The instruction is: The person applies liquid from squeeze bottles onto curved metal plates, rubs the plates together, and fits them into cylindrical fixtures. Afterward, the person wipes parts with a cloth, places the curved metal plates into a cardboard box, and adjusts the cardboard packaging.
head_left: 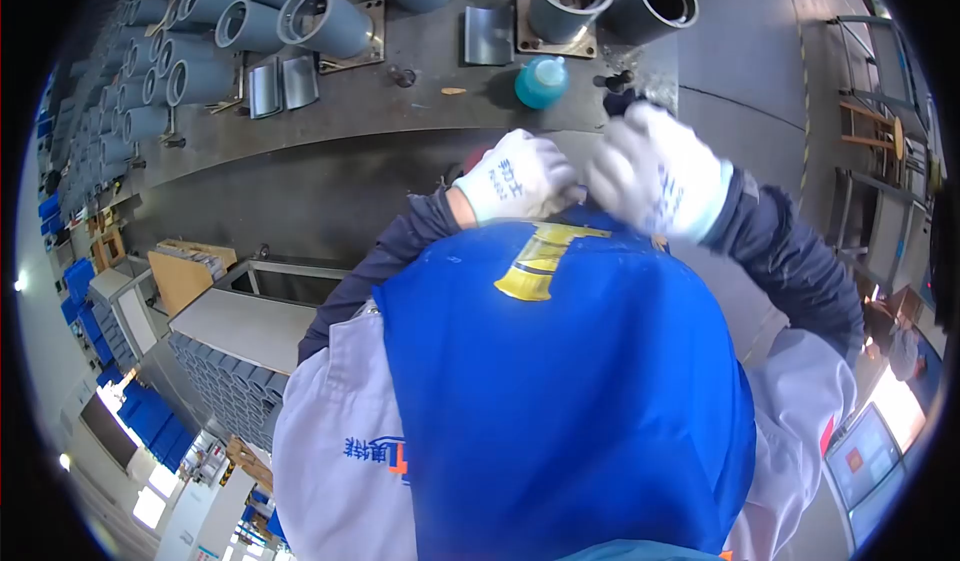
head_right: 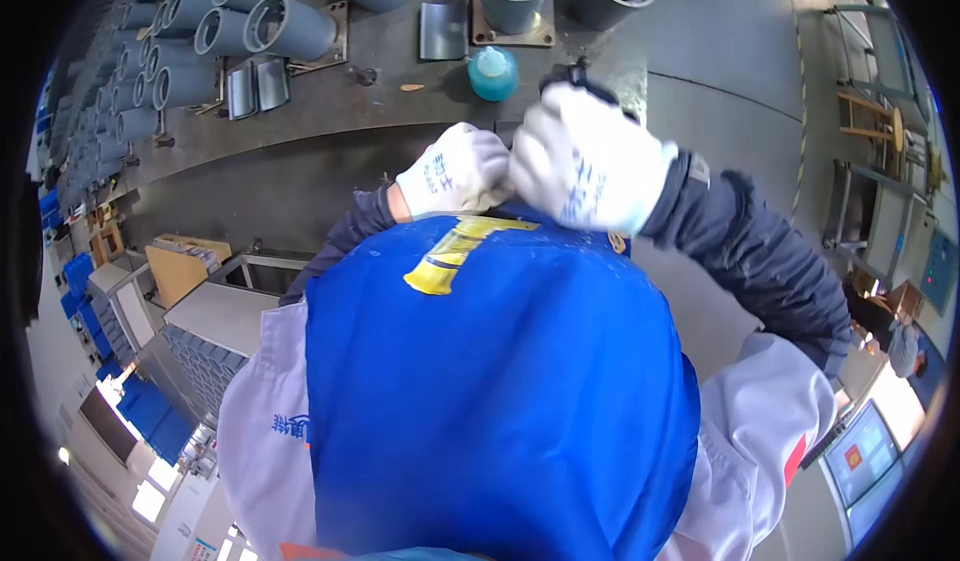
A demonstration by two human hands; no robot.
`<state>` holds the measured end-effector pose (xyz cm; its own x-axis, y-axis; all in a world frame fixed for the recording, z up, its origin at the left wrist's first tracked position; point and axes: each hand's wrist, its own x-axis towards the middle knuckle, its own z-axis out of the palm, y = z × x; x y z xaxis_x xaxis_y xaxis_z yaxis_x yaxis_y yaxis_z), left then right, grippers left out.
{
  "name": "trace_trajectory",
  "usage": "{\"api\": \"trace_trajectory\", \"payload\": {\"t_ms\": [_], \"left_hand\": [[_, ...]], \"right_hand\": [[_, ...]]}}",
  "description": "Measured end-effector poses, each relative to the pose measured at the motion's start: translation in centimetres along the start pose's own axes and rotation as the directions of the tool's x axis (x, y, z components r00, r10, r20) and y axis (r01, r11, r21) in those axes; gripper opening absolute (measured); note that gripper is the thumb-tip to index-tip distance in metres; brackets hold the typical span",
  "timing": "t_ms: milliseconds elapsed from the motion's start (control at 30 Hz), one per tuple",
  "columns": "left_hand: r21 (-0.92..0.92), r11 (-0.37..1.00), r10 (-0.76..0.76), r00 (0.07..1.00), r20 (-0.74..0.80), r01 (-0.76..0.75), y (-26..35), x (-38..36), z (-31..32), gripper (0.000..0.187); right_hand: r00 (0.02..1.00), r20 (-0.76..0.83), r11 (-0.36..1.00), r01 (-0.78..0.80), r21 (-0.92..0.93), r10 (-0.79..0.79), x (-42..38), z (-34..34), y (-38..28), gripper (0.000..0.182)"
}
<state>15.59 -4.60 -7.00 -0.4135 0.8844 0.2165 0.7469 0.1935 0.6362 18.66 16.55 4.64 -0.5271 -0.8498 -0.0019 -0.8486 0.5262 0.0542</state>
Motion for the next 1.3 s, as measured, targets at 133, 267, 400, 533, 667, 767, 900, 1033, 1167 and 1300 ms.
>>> {"api": "trace_trajectory", "payload": {"t_ms": [133, 267, 400, 533, 667, 767, 900, 1033, 1167, 1300], "left_hand": [[-0.003, 0.981, 0.194, 0.980, 0.054, -0.194, -0.6, -0.9, 0.2, 0.025], [-0.097, 0.990, 0.083, 0.977, -0.198, -0.104, -0.5, -2.0, -0.4, 0.027], [-0.089, 0.994, 0.037, 0.966, -0.256, -0.062, -0.6, -2.6, -1.4, 0.023], [-0.024, 0.997, 0.060, 0.950, -0.307, -0.070, -0.7, -2.6, -2.1, 0.017], [-0.051, 0.997, 0.035, 0.912, -0.408, -0.061, -0.9, -2.6, -2.8, 0.028], [-0.341, 0.932, -0.308, 0.763, -0.568, 0.123, -0.7, -4.3, -2.6, 0.019], [-0.380, 0.911, -0.401, 0.553, -0.731, 0.159, -3.4, -5.9, -2.5, 0.018], [-0.513, 0.829, -0.554, 0.458, -0.695, 0.224, -3.8, -5.6, -2.7, 0.024], [-0.575, 0.775, -0.618, 0.508, -0.600, 0.263, -5.0, -5.1, -1.9, 0.031], [-0.317, 0.870, -0.488, 0.563, -0.668, 0.378, -6.8, -5.8, -0.6, 0.081]], "right_hand": [[0.961, -0.102, 0.963, -0.246, 0.110, 0.257, -1.7, 0.6, 5.3, 0.020], [0.869, 0.031, 0.711, -0.423, 0.562, 0.493, -3.2, -0.1, 4.3, 0.021], [0.765, 0.245, 0.248, -0.465, 0.850, 0.596, -3.1, 1.0, 1.8, 0.023], [0.714, 0.253, 0.147, -0.447, 0.882, 0.653, -3.1, 2.4, -0.1, 0.019], [0.390, 0.434, -0.292, -0.372, 0.881, 0.813, -4.9, 3.3, 0.0, 0.015], [0.013, 0.454, -0.454, 0.068, 0.889, 0.891, -8.2, 5.5, 2.6, 0.027], [-0.248, 0.288, -0.259, 0.143, 0.955, 0.925, -9.8, 10.4, 5.2, 0.037], [-0.024, 0.121, -0.122, -0.345, 0.931, 0.992, -7.2, 16.5, 6.5, 0.054], [0.413, 0.186, 0.115, -0.603, 0.789, 0.892, -6.9, 19.1, 6.3, 0.083], [0.411, 0.322, -0.218, -0.281, 0.935, 0.853, -8.8, 16.8, 5.9, 0.068]]}}
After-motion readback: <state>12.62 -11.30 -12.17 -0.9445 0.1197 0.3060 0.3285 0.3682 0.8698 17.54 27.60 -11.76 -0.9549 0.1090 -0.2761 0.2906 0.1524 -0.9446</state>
